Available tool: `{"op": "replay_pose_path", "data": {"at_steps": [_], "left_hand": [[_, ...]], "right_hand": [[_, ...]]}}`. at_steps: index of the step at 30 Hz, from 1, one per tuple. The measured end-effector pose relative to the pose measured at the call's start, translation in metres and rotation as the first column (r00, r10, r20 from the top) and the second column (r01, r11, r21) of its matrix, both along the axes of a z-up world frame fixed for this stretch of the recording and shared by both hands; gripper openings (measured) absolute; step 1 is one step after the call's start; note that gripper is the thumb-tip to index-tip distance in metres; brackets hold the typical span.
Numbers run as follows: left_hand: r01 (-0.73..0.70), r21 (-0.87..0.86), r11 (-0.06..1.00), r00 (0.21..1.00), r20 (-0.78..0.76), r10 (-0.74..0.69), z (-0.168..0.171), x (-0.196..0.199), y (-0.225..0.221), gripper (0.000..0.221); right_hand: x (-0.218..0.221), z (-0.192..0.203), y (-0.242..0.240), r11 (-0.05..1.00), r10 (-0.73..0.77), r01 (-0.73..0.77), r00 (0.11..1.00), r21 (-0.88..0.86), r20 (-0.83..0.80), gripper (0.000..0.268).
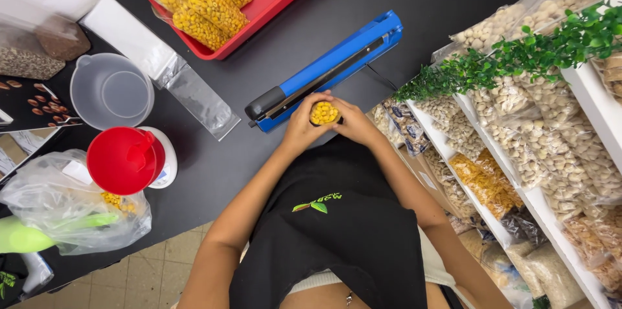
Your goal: The person repeatedly picks up clear plastic bags filled with yellow corn kernels from a red tray. They place each bag into a blue handheld heat sealer, press the handle to seal the top, and then return the sealed bag to the tray. The process is repeated for multiple bags.
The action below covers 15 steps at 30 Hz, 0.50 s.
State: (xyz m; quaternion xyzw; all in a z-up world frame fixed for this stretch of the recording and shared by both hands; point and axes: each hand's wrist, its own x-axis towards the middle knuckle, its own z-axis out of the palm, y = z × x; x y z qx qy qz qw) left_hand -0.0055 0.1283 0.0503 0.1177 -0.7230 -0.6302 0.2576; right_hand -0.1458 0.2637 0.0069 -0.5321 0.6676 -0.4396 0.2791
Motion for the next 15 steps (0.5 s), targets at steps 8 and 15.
{"op": "replay_pose_path", "data": {"at_steps": [8, 15], "left_hand": [[-0.002, 0.039, 0.999, 1.000, -0.007, 0.003, -0.006, -0.006, 0.006, 0.065], [-0.001, 0.054, 0.999, 0.997, -0.075, 0.005, 0.031, -0.002, 0.007, 0.067]], "right_hand": [[0.010, -0.037, -0.003, 0.992, -0.118, 0.119, 0.992, 0.033, -0.050, 0.058], [0.005, 0.026, -0.001, 0.998, -0.066, 0.065, 0.997, -0.013, -0.038, 0.067]]}}
